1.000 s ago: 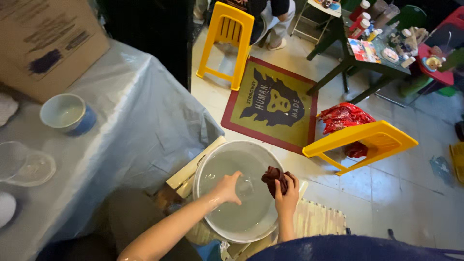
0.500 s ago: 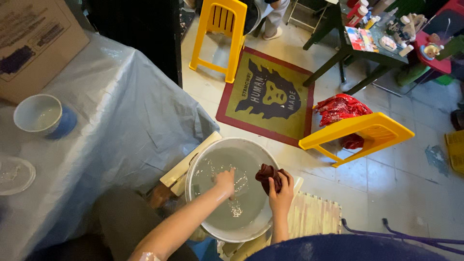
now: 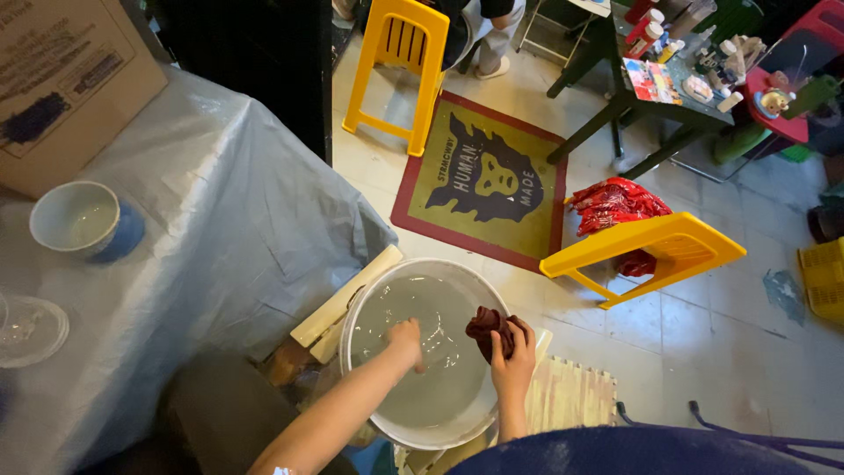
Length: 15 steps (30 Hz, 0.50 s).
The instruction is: The person washes ceramic cups, bowls and glasses in a large basin of water, wiping each item with a cloth. They place the cleaned items on a table, wrap some in newspaper, and set them on a nearby shelf.
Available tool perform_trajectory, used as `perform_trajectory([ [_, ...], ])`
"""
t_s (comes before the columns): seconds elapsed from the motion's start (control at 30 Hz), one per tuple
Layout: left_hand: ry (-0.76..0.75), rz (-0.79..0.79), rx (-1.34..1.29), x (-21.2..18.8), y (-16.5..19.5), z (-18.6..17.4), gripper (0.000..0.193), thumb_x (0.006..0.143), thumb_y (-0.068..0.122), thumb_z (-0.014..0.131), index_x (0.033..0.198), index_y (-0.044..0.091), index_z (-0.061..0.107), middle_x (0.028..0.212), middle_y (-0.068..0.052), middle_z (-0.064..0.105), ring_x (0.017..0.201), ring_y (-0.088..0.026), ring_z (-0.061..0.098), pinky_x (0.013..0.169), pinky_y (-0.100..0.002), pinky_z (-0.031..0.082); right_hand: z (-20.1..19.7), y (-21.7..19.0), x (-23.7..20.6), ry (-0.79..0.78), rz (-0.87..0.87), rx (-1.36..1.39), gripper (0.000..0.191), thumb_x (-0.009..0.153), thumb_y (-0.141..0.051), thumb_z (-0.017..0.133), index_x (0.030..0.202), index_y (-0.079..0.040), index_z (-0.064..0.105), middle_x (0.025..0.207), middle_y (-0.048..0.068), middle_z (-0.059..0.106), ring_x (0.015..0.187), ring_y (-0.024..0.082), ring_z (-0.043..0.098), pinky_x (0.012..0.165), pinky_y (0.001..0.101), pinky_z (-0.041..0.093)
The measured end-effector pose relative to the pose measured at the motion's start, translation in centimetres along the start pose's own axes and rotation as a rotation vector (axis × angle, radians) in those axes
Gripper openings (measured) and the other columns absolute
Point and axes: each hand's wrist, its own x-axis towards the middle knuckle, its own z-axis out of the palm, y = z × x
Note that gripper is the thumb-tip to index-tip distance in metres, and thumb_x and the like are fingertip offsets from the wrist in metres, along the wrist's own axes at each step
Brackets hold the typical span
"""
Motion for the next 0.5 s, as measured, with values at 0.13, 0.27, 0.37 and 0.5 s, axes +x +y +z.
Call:
perform_trajectory([
  [0.13,0.015,0.022,0.033,-1.0,0.6,-0.7,0.141,0.052,0.044,0.101,0.158,0.000,0.019,0.136,-0.015,0.060,0.122,-0.028,0.065,0.095,-0.046,0.059,0.1,0.1,0.0,-0.006,0.014,-0.021,0.032,0.089,-0.017,0.076,0.115,-0.001,0.067,0.127,0.018,0.064,0.116,0.037,0.063,0.099,0.0413,0.051],
  [0.27,0.182,0.162,-0.234,-2.2,0.4,-2.3,0.137,0.048,0.044,0.100,0.157,0.006,0.026,0.126,-0.024,0.065,0.117,-0.039,0.065,0.100,-0.045,0.054,0.1,0.6,-0.1,0.019,-0.015,0.039,0.030,0.092,-0.015,0.071,0.117,-0.001,0.065,0.128,0.018,0.063,0.118,0.037,0.062,0.102,0.0421,0.050],
  [0.37,0.308,0.263,-0.429,-2.6,-1.1,-3.6,0.130,0.044,0.045,0.099,0.151,0.006,0.036,0.124,-0.027,0.065,0.116,-0.042,0.065,0.099,-0.045,0.054,0.2,1.3,-0.3,0.034,-0.002,0.040,0.028,0.096,-0.014,0.066,0.120,0.000,0.064,0.130,0.019,0.062,0.120,0.038,0.060,0.104,0.0430,0.047],
  [0.5,0.367,0.326,-0.563,-3.5,-2.5,-4.9,0.131,0.041,0.052,0.098,0.147,0.002,0.041,0.126,-0.027,0.064,0.117,-0.042,0.065,0.100,-0.045,0.053,0.4,2.3,-0.3,0.040,-0.015,0.031,0.028,0.100,-0.015,0.061,0.123,0.001,0.063,0.132,0.020,0.060,0.123,0.039,0.058,0.107,0.0439,0.045],
])
